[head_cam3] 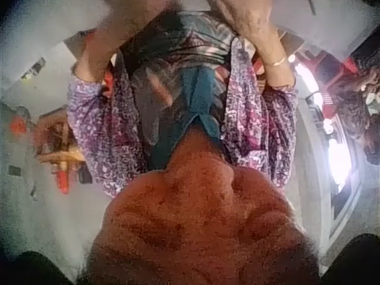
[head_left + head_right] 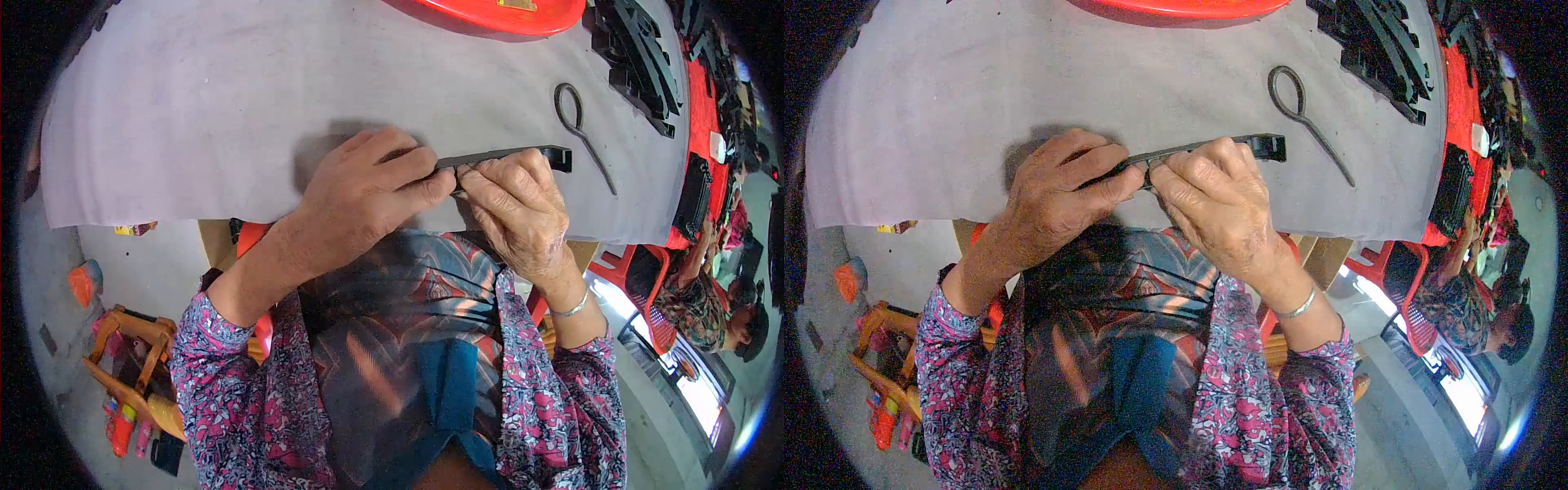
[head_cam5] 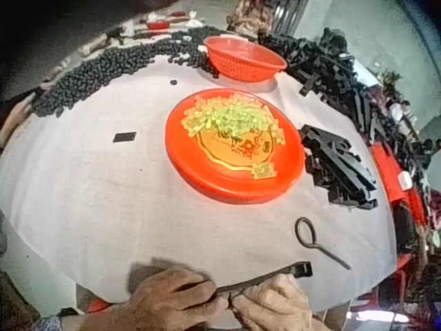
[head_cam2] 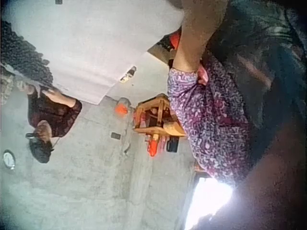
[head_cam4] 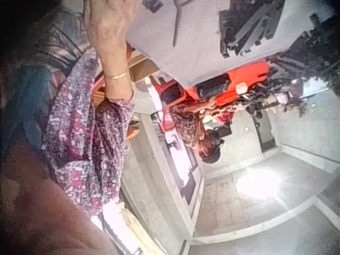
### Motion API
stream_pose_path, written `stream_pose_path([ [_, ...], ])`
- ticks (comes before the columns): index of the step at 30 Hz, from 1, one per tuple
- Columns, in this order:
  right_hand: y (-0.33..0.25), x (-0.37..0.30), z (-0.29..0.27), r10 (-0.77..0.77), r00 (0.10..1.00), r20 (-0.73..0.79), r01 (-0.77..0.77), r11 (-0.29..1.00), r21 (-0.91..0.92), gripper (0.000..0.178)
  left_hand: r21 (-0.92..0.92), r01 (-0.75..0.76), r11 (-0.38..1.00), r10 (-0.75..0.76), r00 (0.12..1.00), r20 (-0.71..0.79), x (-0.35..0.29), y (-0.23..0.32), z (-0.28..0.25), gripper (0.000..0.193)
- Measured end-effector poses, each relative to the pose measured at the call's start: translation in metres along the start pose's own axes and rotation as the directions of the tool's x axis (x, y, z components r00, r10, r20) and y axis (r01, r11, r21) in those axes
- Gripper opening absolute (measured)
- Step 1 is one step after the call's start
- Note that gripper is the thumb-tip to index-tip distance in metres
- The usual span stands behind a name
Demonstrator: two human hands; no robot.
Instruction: The person assembles plastic components by inserting small pieces into black plastic housings by hand and using a looped metal tool, then places the assembled parts on the table.
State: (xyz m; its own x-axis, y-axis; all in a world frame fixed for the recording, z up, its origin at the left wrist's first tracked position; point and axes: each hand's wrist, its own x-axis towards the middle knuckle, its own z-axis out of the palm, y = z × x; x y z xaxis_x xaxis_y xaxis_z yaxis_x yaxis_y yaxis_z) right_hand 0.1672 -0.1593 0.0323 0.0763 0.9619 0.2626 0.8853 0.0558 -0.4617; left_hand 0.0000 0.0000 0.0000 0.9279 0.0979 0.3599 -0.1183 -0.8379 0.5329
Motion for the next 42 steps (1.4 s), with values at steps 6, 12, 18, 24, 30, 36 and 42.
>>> stream_pose_path([
  [6, 0.002, 0.008, -0.009, -0.070, 0.993, 0.096, 0.065, 0.996, 0.055, 0.033, -0.048, -0.020, 0.999, 0.019, 0.999, -0.029, -0.001, 0.000, -0.001, 0.035],
  [12, 0.000, 0.010, -0.011, -0.058, 0.989, 0.137, 0.046, 0.995, 0.090, 0.035, -0.088, -0.005, 0.996, 0.005, 1.000, -0.003, -0.003, -0.001, -0.001, 0.036],
  [18, 0.002, 0.013, -0.012, -0.088, 0.982, 0.165, 0.076, 0.994, 0.080, 0.032, -0.067, -0.028, 0.997, 0.028, 1.000, 0.000, -0.002, -0.002, -0.003, 0.036],
  [24, 0.004, 0.009, -0.010, -0.096, 0.988, 0.121, 0.091, 0.995, 0.046, 0.028, -0.019, -0.058, 0.998, 0.057, 0.997, -0.052, -0.001, -0.002, 0.003, 0.035],
  [30, 0.003, 0.002, -0.007, -0.119, 0.993, -0.004, 0.117, 0.985, -0.123, 0.024, -0.012, -0.057, 0.998, 0.055, 0.995, -0.082, -0.001, -0.004, 0.006, 0.035],
  [36, -0.006, -0.001, -0.007, -0.049, 0.998, -0.041, 0.037, 0.966, -0.254, 0.028, -0.009, -0.027, 1.000, 0.027, 0.999, -0.040, 0.001, -0.002, 0.003, 0.036],
  [42, -0.003, 0.001, -0.005, -0.026, 0.997, -0.070, 0.014, 0.986, -0.167, 0.027, -0.031, -0.066, 0.997, 0.065, 0.997, -0.050, 0.002, -0.007, 0.003, 0.038],
])
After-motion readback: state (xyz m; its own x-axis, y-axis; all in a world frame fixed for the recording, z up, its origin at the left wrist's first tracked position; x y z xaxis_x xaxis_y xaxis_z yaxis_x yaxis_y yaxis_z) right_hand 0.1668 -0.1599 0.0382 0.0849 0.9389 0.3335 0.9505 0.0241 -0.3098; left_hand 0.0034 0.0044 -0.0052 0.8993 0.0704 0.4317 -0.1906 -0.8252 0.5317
